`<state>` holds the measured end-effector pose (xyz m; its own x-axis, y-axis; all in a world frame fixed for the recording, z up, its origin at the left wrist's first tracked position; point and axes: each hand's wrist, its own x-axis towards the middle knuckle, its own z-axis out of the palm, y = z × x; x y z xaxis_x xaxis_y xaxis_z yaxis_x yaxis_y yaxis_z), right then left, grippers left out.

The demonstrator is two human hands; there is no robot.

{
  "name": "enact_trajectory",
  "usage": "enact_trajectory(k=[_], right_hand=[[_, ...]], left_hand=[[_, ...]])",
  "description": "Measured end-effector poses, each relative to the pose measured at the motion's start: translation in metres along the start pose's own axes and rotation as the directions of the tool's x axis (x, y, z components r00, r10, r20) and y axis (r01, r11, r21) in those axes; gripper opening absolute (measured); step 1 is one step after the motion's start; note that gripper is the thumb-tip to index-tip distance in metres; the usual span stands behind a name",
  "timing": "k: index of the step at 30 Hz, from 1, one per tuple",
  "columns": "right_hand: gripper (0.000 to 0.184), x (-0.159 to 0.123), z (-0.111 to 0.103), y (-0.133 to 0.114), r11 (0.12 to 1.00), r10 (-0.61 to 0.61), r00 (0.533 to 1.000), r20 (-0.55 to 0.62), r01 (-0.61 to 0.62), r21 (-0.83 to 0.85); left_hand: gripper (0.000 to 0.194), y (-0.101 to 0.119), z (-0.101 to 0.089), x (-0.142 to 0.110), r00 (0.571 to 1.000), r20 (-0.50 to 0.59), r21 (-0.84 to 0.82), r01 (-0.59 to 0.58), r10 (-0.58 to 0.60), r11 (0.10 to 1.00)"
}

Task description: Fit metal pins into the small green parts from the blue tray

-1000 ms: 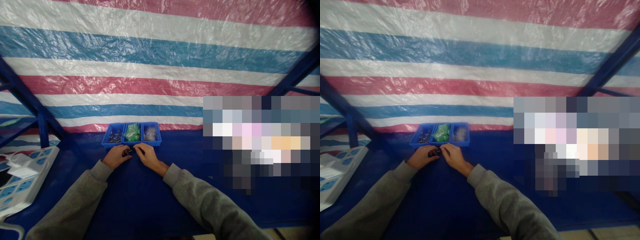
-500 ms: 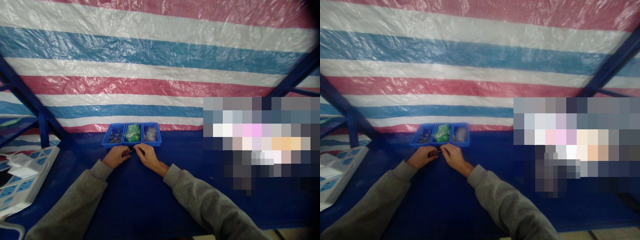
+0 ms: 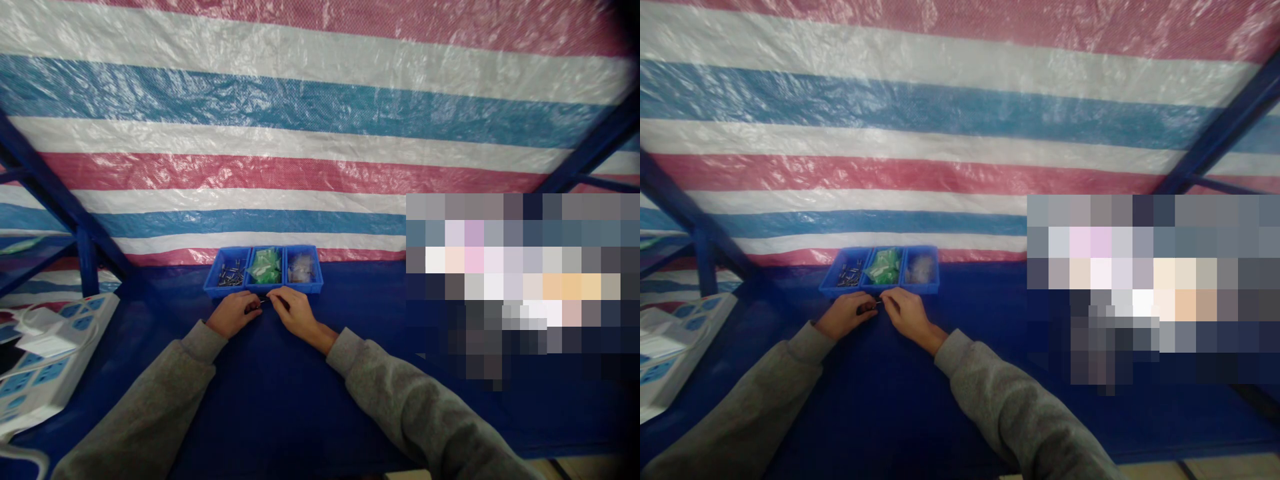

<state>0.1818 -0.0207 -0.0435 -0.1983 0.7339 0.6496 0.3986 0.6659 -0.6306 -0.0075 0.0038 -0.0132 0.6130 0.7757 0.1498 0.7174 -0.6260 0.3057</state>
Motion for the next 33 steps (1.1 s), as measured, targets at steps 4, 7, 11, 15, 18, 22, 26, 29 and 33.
enact_trajectory(k=[4,7,11,15,18,22,26,29,33], right_hand=[[0.021,0.0,0.0002,0.0002,1.0,0.002,1.0,-0.006,-0.002,0.011],[0.021,0.0002,-0.0002,-0.0003,1.0,0.003,1.0,-0.003,-0.003,0.018],[0.021,0.0004,-0.0006,-0.0006,1.0,-0.004,1.0,-0.005,0.004,0.024],[0.021,0.0005,-0.0004,-0.0004,1.0,-0.01,1.0,-0.006,0.01,0.021],[0.021,0.0005,-0.0002,0.0,1.0,-0.006,1.0,-0.002,0.006,0.018],[0.02,0.0004,0.0003,0.0006,1.0,-0.009,1.0,-0.001,0.009,0.023],[0.02,0.0003,0.0,0.0003,1.0,-0.005,1.0,0.002,0.005,0.03],[0.021,0.0002,-0.0009,-0.0003,0.999,-0.003,1.0,0.001,0.003,0.034],[0.022,0.0,-0.002,-0.0009,1.0,0.018,0.999,-0.036,-0.017,0.02]], left_hand=[[0.019,0.0012,0.0009,0.0002,1.0,-0.001,0.038,-0.007,0.007,0.999],[0.017,0.0022,0.002,0.0001,1.0,0.0,0.086,-0.024,0.024,0.996],[0.015,0.0049,0.0028,-0.0006,0.998,0.001,0.159,-0.061,0.062,0.985],[0.015,0.0057,0.0037,-0.0011,0.995,0.001,0.222,-0.093,0.095,0.971],[0.017,0.0045,0.0051,-0.0011,0.99,-0.017,0.273,-0.128,0.138,0.954],[0.017,0.0034,0.0076,-0.0008,0.971,-0.106,0.341,-0.165,0.213,0.925],[0.017,0.0048,0.0059,-0.0001,0.937,-0.219,0.409,-0.165,0.272,0.898],[0.018,0.0064,0.0013,0.0,0.898,-0.325,0.416,-0.145,0.296,0.898],[0.016,0.0095,-0.0017,-0.0023,0.806,-0.533,0.269,-0.128,0.258,0.954]])
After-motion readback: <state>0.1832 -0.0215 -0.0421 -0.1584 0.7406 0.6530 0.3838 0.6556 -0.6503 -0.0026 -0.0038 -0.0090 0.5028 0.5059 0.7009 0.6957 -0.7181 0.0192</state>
